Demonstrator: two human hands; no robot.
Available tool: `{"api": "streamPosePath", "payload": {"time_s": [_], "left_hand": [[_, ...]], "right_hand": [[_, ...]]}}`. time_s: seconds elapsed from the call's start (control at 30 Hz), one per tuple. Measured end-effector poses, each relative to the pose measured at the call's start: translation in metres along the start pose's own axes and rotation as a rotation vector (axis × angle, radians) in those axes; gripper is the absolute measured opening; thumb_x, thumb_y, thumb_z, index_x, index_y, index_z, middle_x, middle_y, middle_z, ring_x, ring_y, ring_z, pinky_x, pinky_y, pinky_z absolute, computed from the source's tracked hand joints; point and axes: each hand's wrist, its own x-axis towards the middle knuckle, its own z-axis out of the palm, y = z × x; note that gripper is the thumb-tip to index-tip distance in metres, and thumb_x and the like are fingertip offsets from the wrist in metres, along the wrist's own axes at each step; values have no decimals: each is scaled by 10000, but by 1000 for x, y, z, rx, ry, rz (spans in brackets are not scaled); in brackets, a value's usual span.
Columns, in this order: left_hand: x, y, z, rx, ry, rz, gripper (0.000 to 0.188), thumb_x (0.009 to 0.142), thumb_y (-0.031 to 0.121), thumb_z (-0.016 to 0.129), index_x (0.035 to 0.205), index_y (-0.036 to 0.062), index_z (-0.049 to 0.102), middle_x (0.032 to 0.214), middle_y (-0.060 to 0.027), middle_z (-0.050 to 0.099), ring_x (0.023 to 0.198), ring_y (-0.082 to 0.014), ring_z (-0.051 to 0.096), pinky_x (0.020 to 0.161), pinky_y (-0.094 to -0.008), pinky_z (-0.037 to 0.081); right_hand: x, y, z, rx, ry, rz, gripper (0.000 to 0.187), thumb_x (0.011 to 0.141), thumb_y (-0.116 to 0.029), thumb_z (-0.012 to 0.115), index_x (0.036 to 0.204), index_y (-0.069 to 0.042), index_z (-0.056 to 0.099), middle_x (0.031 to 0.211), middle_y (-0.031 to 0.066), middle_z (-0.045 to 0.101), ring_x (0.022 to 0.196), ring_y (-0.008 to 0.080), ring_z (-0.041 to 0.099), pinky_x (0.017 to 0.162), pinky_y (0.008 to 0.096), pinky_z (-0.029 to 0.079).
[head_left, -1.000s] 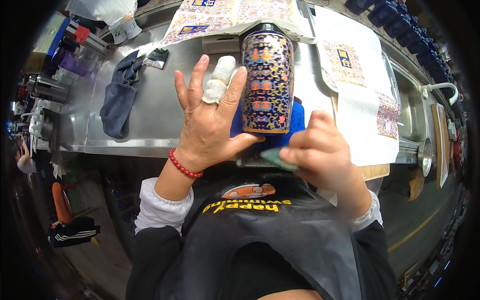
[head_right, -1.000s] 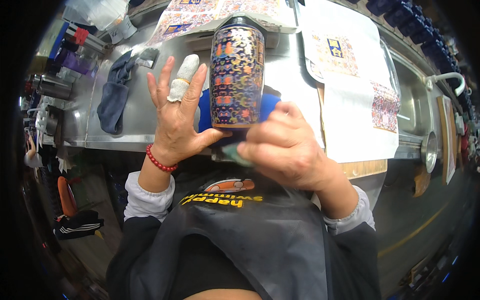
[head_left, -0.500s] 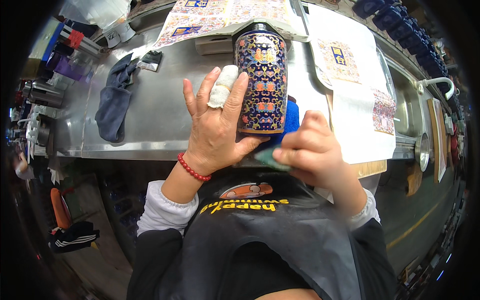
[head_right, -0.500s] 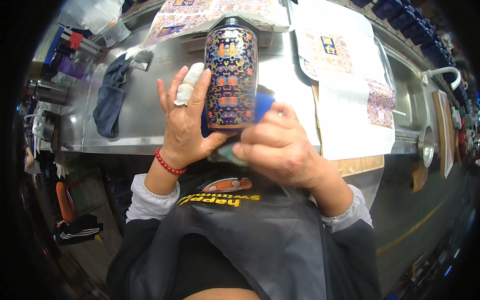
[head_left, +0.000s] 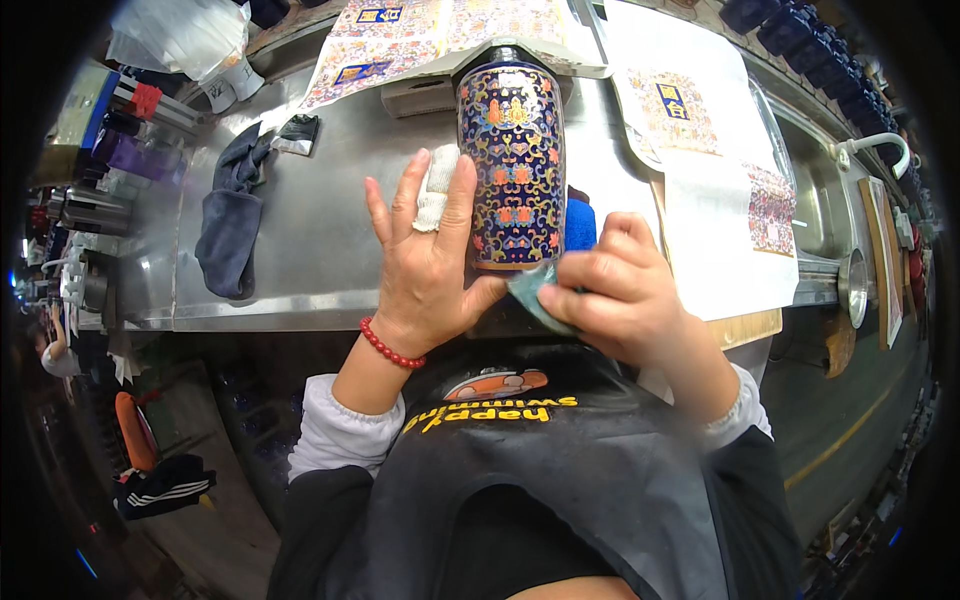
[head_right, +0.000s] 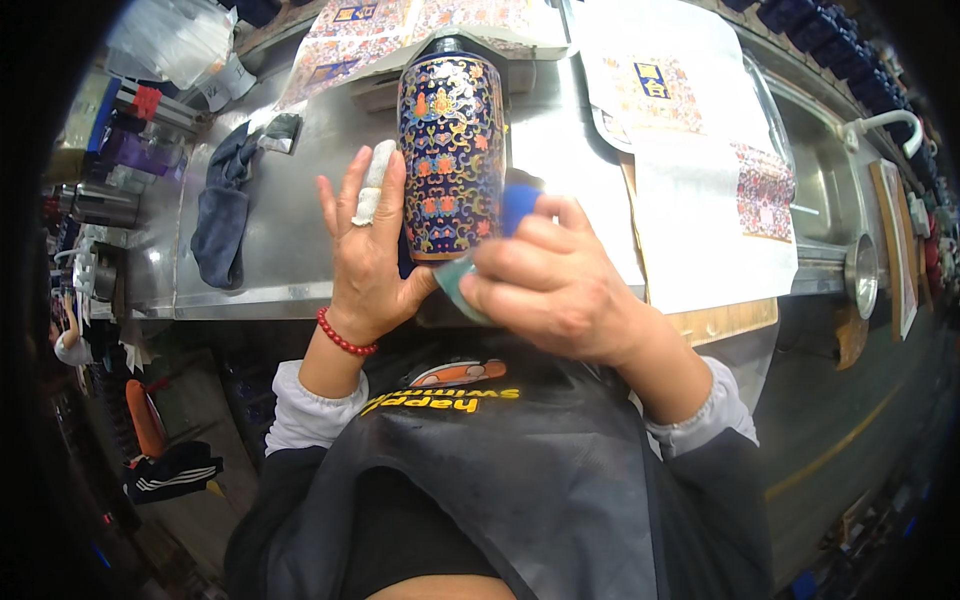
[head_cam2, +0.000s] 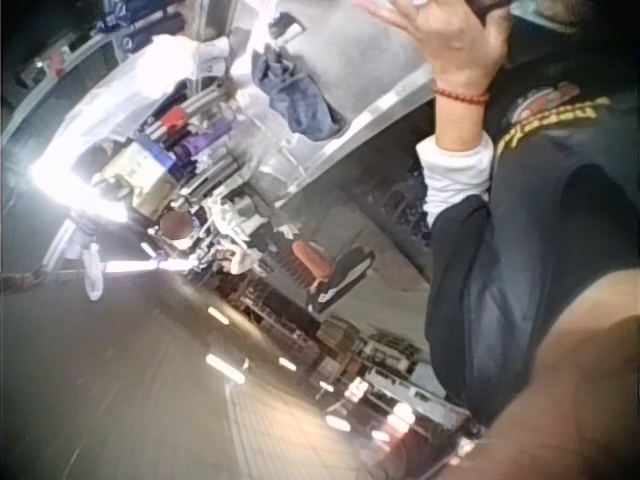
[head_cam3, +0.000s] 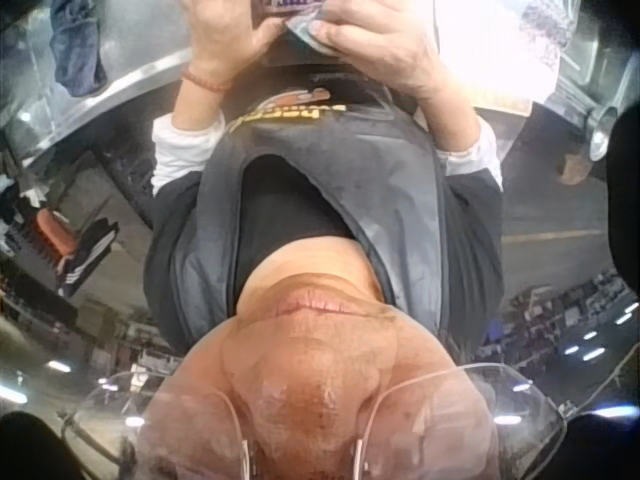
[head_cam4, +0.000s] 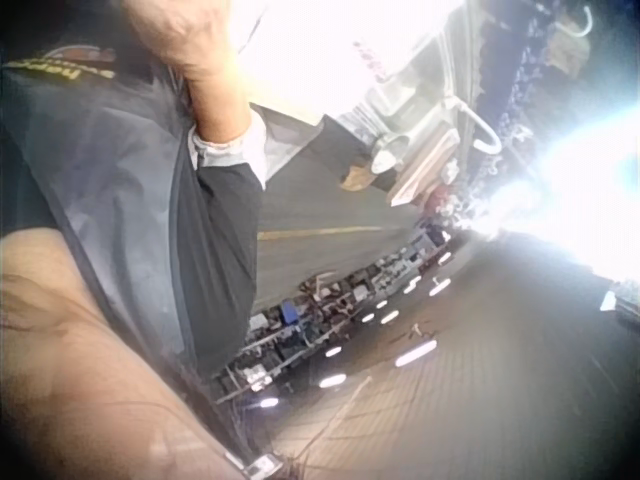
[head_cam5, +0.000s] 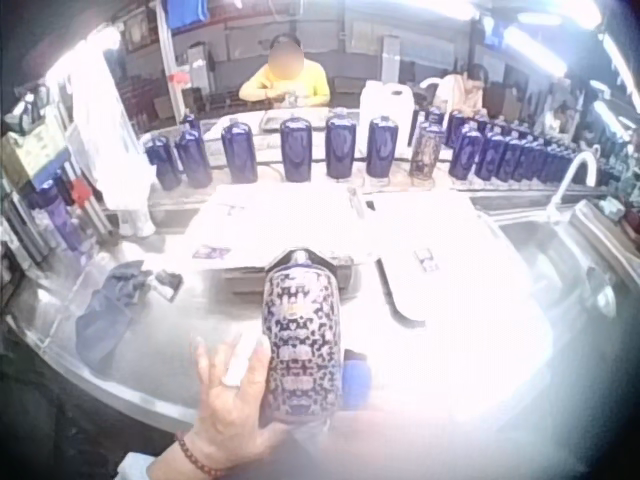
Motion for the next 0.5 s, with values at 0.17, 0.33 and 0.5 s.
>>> {"api": "streamPosePath", "payload": {"time_s": [0.17,0.33,0.5], "left_hand": [[-9,-7,12,-169,-50,-58,1110,891,709,607,1576,-98,272,1475,-204,540,1504,-451,275,1201,-677,20],[-9,9,9,-37,55,-51,1017,843,520,775,1600,18,317,1518,-218,484,1502,-431,272,1191,-695,23],[-2,6,8,18,-2,-5,1106,754,440,854,1629,92,274,1605,-170,379,1526,-414,210,1185,-713,44]], "right_hand": [[-9,0,-12,265,111,233,285,708,-36,823,972,-55,719,876,73,659,758,240,621,688,369,484],[-9,3,-4,154,232,261,285,725,-18,828,988,-48,725,898,90,662,746,252,613,674,366,482],[9,-1,-3,-58,111,46,189,794,-78,776,978,-101,737,934,67,664,766,246,597,782,422,467]]}}
